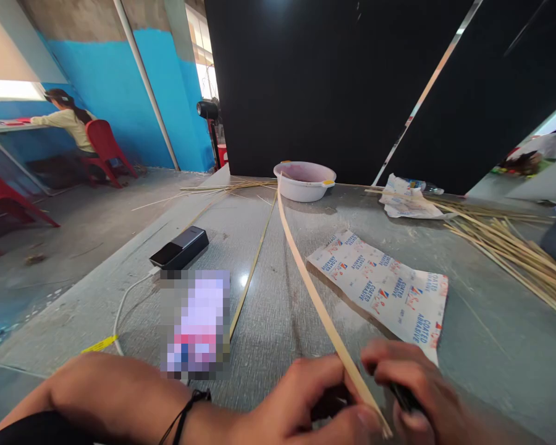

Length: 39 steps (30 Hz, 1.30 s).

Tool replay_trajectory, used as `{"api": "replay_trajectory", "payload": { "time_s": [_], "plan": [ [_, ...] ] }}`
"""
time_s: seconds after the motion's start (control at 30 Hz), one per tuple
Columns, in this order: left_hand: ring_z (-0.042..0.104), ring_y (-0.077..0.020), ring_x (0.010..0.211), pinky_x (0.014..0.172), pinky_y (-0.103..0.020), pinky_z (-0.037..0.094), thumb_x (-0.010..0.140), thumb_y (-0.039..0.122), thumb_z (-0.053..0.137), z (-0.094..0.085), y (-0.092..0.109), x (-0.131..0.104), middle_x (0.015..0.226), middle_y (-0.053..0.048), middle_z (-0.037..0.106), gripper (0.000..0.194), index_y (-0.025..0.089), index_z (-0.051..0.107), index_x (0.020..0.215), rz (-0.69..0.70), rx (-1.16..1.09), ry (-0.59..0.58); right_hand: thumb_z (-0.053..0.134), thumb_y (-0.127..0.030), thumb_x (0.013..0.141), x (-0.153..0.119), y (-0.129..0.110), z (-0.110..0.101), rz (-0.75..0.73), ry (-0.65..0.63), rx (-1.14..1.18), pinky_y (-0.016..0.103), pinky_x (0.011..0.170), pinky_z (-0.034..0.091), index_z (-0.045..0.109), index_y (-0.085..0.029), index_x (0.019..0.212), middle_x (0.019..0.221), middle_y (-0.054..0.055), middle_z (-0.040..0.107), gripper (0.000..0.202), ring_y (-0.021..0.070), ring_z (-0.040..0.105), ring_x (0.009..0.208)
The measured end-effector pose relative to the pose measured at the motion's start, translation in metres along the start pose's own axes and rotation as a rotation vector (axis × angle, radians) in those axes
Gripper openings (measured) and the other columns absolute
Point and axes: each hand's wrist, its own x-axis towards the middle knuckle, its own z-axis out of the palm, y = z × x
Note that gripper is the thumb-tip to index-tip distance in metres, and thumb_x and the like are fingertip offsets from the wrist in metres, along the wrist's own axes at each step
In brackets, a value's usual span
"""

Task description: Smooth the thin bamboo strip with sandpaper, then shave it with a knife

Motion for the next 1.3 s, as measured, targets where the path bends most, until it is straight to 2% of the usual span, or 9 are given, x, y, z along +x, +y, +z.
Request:
{"api": "replay_trajectory", "payload": {
  "time_s": [0.07,0.17,0.3,0.4,0.47,0.7,0.93,1.07,1.3],
  "plan": [
    [0.051,-0.0097,0.068,0.062,-0.022,0.041,0.097,0.075,0.064,-0.001,0.002,-0.003,0.077,0.002,0.053,0.055,0.021,0.055,0.097,-0.110,-0.045,0.056,0.036,-0.044,0.119,0.007,0.008,0.003,0.078,0.067,-0.036,0.029,0.061,0.055,0.057,-0.025,0.110,0.086,0.002,0.073,0.030,0.0190,0.072,0.068],
    [0.051,-0.0107,0.068,0.062,-0.024,0.040,0.095,0.075,0.066,-0.002,0.004,-0.003,0.077,0.002,0.052,0.055,0.021,0.054,0.094,-0.195,-0.071,0.096,0.039,-0.040,0.120,0.017,0.018,0.005,0.103,-0.004,-0.025,0.026,0.059,0.051,0.057,-0.024,0.111,0.083,-0.002,0.070,0.026,0.0150,0.068,0.065],
    [0.050,-0.0112,0.070,0.064,-0.026,0.040,0.099,0.072,0.063,-0.003,0.002,-0.001,0.078,0.002,0.051,0.053,0.020,0.054,0.090,-0.166,-0.065,0.131,0.027,-0.054,0.121,0.012,0.008,0.002,-0.029,-0.021,0.100,0.028,0.063,0.052,0.054,-0.025,0.103,0.080,-0.002,0.066,0.044,0.0160,0.065,0.065],
    [0.050,-0.0124,0.074,0.064,-0.026,0.041,0.099,0.073,0.063,-0.004,0.001,-0.001,0.080,0.001,0.052,0.053,0.020,0.055,0.094,-0.135,-0.071,0.134,0.024,-0.051,0.122,0.006,-0.007,-0.002,-0.110,-0.159,0.113,0.031,0.080,0.058,0.057,-0.023,0.114,0.089,0.002,0.072,0.044,0.0185,0.073,0.082],
    [0.050,-0.0123,0.075,0.064,-0.025,0.041,0.100,0.072,0.063,-0.004,0.000,-0.002,0.081,0.001,0.052,0.053,0.020,0.055,0.095,-0.126,-0.078,0.119,0.021,-0.051,0.122,0.005,-0.013,-0.003,-0.134,-0.178,0.110,0.032,0.080,0.058,0.056,-0.022,0.116,0.087,0.002,0.072,0.046,0.0186,0.073,0.081],
    [0.049,-0.0123,0.075,0.063,-0.024,0.040,0.100,0.071,0.063,-0.005,-0.002,-0.003,0.080,0.001,0.051,0.052,0.020,0.056,0.096,-0.132,-0.078,0.115,0.020,-0.046,0.123,0.007,-0.012,0.000,-0.137,-0.159,0.080,0.034,0.078,0.058,0.058,-0.021,0.108,0.083,0.004,0.069,0.048,0.0198,0.071,0.077],
    [0.049,-0.0120,0.074,0.064,-0.025,0.041,0.099,0.072,0.064,-0.005,-0.002,-0.003,0.081,0.002,0.049,0.053,0.020,0.055,0.094,-0.154,-0.083,0.110,0.021,-0.045,0.123,0.007,-0.013,0.000,-0.138,-0.149,0.064,0.031,0.081,0.058,0.057,-0.021,0.112,0.082,0.001,0.068,0.045,0.0186,0.070,0.078],
    [0.050,-0.0128,0.076,0.063,-0.024,0.042,0.098,0.072,0.065,-0.004,-0.003,-0.003,0.081,0.001,0.050,0.052,0.020,0.057,0.097,-0.156,-0.096,0.117,0.019,-0.047,0.123,0.007,-0.013,0.002,-0.128,-0.140,0.064,0.031,0.076,0.057,0.057,-0.022,0.105,0.079,0.001,0.067,0.049,0.0184,0.068,0.073],
    [0.050,-0.0109,0.072,0.061,-0.022,0.043,0.098,0.068,0.067,-0.005,-0.005,0.001,0.078,0.002,0.051,0.049,0.021,0.055,0.092,-0.160,-0.122,0.117,0.020,-0.048,0.122,0.005,-0.012,0.001,-0.111,-0.183,0.064,0.034,0.078,0.059,0.065,-0.020,0.104,0.083,0.005,0.070,0.057,0.0208,0.069,0.078]
  ]
}}
